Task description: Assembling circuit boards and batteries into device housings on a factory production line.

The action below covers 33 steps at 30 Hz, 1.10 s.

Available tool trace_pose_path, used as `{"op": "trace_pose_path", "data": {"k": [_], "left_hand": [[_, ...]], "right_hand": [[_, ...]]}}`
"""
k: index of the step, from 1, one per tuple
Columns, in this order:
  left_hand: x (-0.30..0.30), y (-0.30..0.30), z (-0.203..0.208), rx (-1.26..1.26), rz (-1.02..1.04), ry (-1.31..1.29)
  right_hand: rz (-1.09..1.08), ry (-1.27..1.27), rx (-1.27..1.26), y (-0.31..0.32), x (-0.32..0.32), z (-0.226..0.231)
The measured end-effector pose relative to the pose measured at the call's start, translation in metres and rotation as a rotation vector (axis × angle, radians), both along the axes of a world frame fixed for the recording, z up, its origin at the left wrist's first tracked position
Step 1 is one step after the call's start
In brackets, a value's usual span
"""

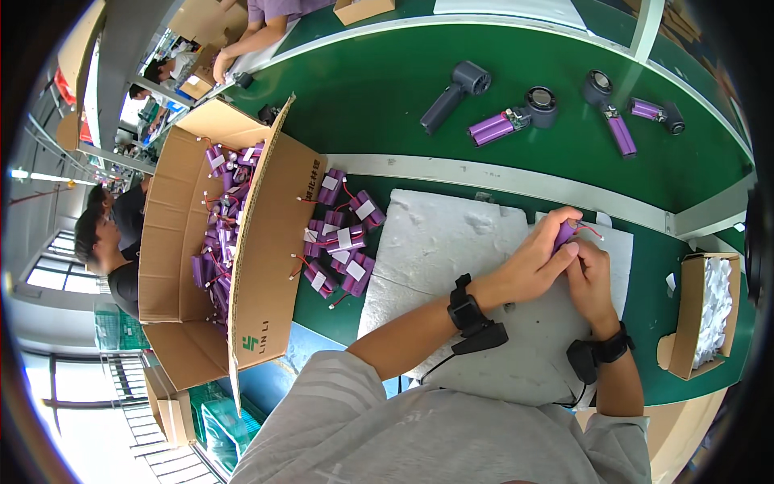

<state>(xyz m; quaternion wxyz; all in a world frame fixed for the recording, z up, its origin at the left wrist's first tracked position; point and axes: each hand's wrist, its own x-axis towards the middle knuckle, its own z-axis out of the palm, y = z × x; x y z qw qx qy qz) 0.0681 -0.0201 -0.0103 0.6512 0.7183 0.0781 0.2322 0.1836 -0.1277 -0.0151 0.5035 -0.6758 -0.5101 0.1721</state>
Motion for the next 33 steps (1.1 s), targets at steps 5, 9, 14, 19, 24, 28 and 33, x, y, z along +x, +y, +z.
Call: {"op": "trace_pose_path", "data": {"k": [5,9,14,19,24,28,33], "left_hand": [[0.001,0.0,-0.002,0.145,0.039,-0.039],[0.001,-0.001,-0.001,0.183,0.006,-0.03],[0.003,-0.001,-0.001,0.215,0.019,-0.053],[0.002,-0.001,-0.002,0.138,0.016,-0.059],[0.002,-0.002,-0.001,0.131,0.024,-0.058],[0.003,-0.001,-0.003,0.163,0.039,-0.077],[0.003,0.002,0.0,0.06,0.033,-0.037]], "right_hand": [[0.054,0.044,-0.01,-0.002,0.0,0.004],[0.057,0.05,-0.003,-0.003,-0.001,0.004],[0.053,0.067,0.008,-0.003,0.0,0.0],[0.037,0.085,0.006,-0.004,0.002,-0.004],[0.071,0.07,-0.007,-0.003,-0.002,0.007],[0.087,-0.043,-0.093,-0.006,0.003,0.001],[0.06,-0.01,-0.037,-0.002,-0.001,0.007]]}}
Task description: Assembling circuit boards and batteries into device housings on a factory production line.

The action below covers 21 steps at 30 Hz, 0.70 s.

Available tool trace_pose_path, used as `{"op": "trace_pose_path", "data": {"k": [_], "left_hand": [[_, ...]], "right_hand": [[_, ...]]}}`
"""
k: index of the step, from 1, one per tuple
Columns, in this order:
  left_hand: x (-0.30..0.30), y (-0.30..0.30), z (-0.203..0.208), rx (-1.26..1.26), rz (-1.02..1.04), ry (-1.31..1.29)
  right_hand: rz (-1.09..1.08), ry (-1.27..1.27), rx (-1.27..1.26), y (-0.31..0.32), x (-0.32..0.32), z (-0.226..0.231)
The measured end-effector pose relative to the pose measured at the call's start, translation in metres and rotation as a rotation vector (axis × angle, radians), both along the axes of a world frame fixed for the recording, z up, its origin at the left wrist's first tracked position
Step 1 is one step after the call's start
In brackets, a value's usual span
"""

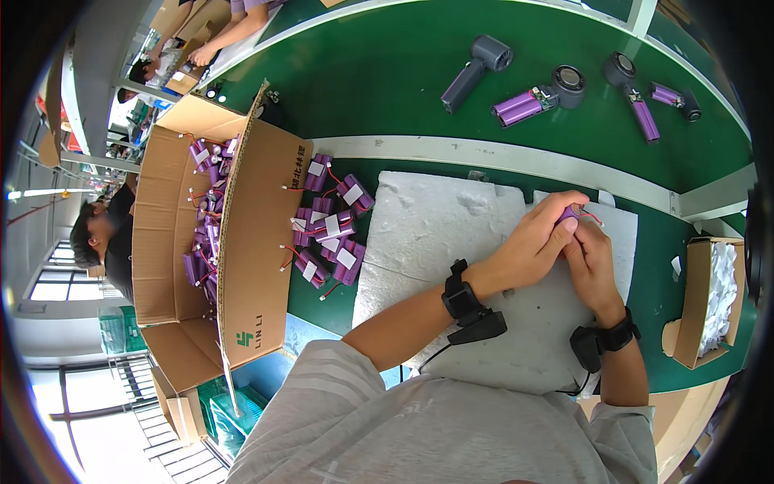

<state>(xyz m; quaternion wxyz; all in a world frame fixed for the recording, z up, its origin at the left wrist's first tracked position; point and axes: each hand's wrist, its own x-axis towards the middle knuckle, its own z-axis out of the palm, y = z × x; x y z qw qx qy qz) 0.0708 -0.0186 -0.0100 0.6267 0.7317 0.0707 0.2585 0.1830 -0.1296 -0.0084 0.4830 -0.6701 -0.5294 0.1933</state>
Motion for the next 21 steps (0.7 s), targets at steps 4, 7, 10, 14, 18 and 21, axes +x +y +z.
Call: {"op": "trace_pose_path", "data": {"k": [4,7,10,14,18,21], "left_hand": [[-0.001,-0.002,-0.001,-0.014,0.015,-0.012],[-0.001,0.001,-0.001,-0.024,0.005,-0.007],[-0.002,0.003,-0.001,-0.035,-0.013,0.026],[-0.001,0.002,0.003,-0.059,-0.017,0.04],[0.001,0.003,-0.001,0.155,0.041,-0.062],[0.0,0.002,-0.001,0.149,0.049,-0.065]], "right_hand": [[0.014,0.034,-0.012,-0.002,-0.002,0.002],[0.006,0.042,-0.017,-0.001,-0.003,0.003],[0.023,0.02,-0.003,0.001,-0.002,0.006],[0.027,0.048,-0.027,-0.001,0.001,0.003],[0.037,0.062,-0.012,-0.004,0.004,-0.006],[0.045,0.043,-0.022,-0.005,0.004,-0.006]]}}
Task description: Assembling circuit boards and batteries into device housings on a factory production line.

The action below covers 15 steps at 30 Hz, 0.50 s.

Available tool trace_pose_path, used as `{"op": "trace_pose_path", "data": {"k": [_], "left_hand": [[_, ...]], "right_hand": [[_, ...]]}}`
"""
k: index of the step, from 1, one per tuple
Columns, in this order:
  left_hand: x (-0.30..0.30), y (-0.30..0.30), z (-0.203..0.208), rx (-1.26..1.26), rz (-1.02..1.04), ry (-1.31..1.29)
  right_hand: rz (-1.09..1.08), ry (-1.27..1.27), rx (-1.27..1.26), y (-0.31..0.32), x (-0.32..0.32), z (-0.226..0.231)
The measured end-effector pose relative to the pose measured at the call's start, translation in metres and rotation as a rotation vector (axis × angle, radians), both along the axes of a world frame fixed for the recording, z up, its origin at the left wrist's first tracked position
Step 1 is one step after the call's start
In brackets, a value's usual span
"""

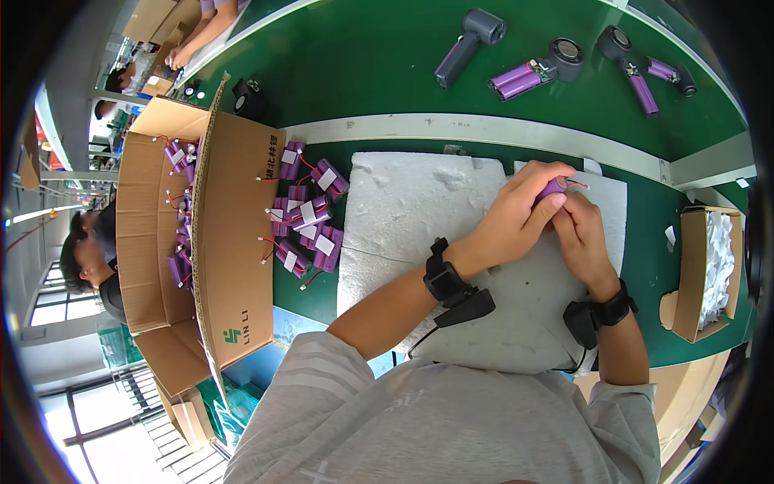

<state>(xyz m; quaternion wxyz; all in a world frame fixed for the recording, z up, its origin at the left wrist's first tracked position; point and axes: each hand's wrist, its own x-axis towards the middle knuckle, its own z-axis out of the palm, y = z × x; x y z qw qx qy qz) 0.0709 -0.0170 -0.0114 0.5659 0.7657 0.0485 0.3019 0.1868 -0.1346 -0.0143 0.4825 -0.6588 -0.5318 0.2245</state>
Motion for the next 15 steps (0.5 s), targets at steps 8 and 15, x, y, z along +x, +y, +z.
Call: {"op": "trace_pose_path", "data": {"k": [8,15], "left_hand": [[0.001,-0.001,0.002,-0.078,0.022,0.015],[-0.001,-0.002,0.003,-0.09,0.028,0.037]], "right_hand": [[-0.042,0.017,-0.008,0.001,-0.004,0.009],[-0.061,0.034,0.007,0.0,-0.006,0.012]]}}
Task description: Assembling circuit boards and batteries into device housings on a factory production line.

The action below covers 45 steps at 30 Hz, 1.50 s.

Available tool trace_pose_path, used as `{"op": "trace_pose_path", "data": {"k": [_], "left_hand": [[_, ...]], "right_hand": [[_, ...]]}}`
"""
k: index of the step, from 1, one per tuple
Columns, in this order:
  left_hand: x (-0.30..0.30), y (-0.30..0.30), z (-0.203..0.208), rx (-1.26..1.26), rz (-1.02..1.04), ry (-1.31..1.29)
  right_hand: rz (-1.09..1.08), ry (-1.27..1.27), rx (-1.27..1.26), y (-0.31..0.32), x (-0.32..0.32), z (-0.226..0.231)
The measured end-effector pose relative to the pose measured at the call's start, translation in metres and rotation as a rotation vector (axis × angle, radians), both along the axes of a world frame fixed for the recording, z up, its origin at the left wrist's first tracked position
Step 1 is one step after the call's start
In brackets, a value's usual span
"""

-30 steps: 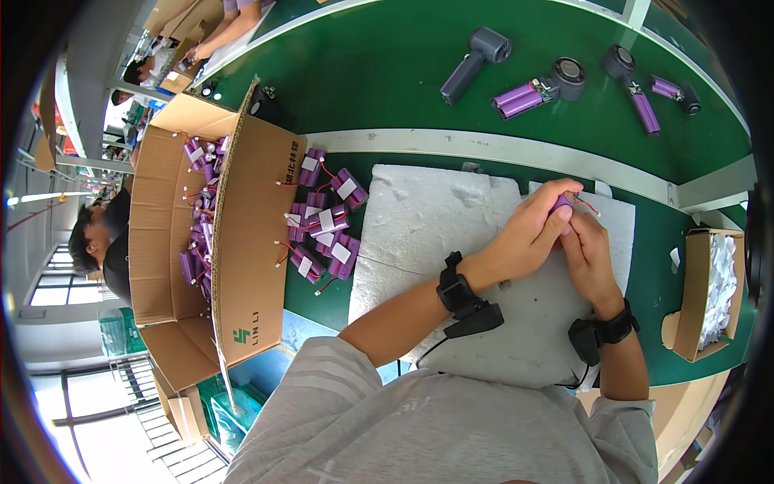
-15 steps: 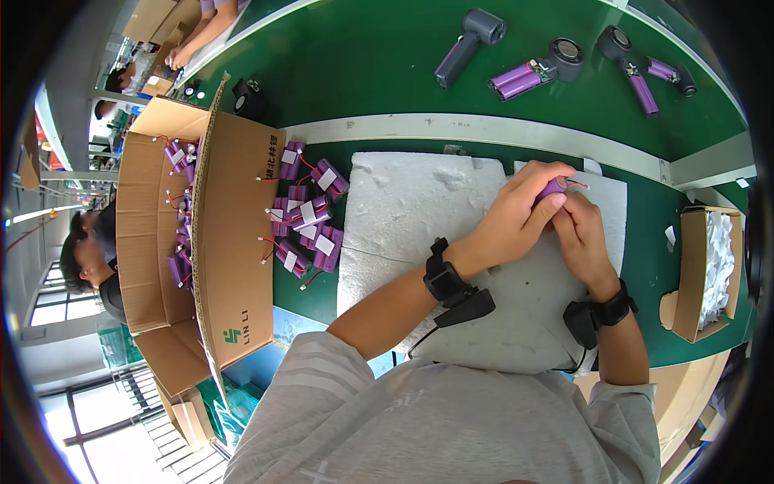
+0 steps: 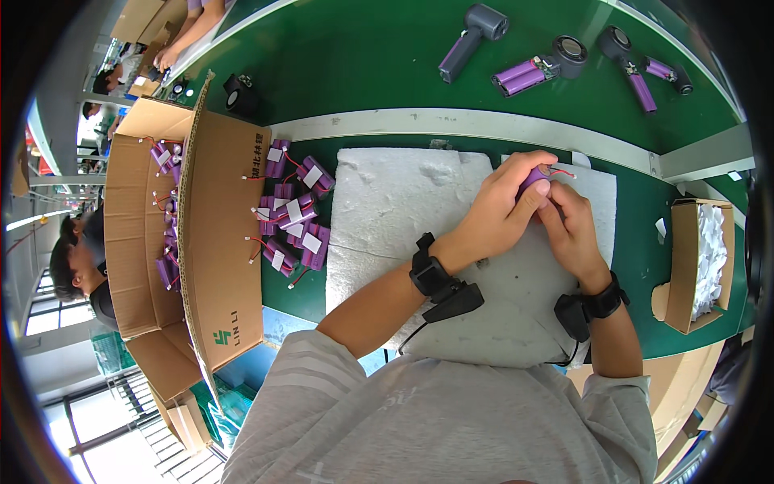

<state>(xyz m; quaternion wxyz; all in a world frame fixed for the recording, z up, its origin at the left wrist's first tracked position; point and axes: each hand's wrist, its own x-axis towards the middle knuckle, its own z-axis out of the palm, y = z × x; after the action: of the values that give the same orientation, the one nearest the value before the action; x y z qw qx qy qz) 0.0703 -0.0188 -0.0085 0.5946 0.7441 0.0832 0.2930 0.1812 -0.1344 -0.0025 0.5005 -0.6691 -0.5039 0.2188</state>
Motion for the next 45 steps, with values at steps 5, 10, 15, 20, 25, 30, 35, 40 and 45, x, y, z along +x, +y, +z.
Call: {"op": "trace_pose_path", "data": {"k": [5,10,15,20,25,30,35,40,45], "left_hand": [[0.001,0.002,-0.001,0.006,0.017,-0.015],[0.001,0.002,-0.003,0.022,0.044,-0.04],[0.001,0.003,-0.004,0.04,0.046,-0.071],[0.001,0.004,-0.003,0.047,0.03,-0.103],[0.0,0.005,-0.003,0.043,0.026,-0.102],[0.0,0.005,-0.003,0.052,0.011,-0.104],[-0.001,0.008,0.0,0.114,-0.049,-0.13],[-0.002,0.007,-0.001,0.086,-0.059,-0.107],[-0.004,0.006,0.0,-0.147,-0.111,-0.029]], "right_hand": [[0.018,-0.003,-0.018,0.002,0.002,-0.003],[0.057,-0.035,-0.023,0.001,0.004,-0.006],[0.068,-0.016,-0.053,-0.001,0.008,-0.014],[0.049,0.047,-0.036,-0.001,0.007,-0.013],[0.04,0.126,-0.007,0.002,0.004,-0.01],[0.036,0.108,0.008,0.0,0.004,-0.012],[0.018,0.113,-0.009,-0.001,0.004,-0.015],[0.014,0.111,0.063,0.002,0.002,-0.01],[-0.006,0.075,0.041,-0.001,0.003,-0.007]]}}
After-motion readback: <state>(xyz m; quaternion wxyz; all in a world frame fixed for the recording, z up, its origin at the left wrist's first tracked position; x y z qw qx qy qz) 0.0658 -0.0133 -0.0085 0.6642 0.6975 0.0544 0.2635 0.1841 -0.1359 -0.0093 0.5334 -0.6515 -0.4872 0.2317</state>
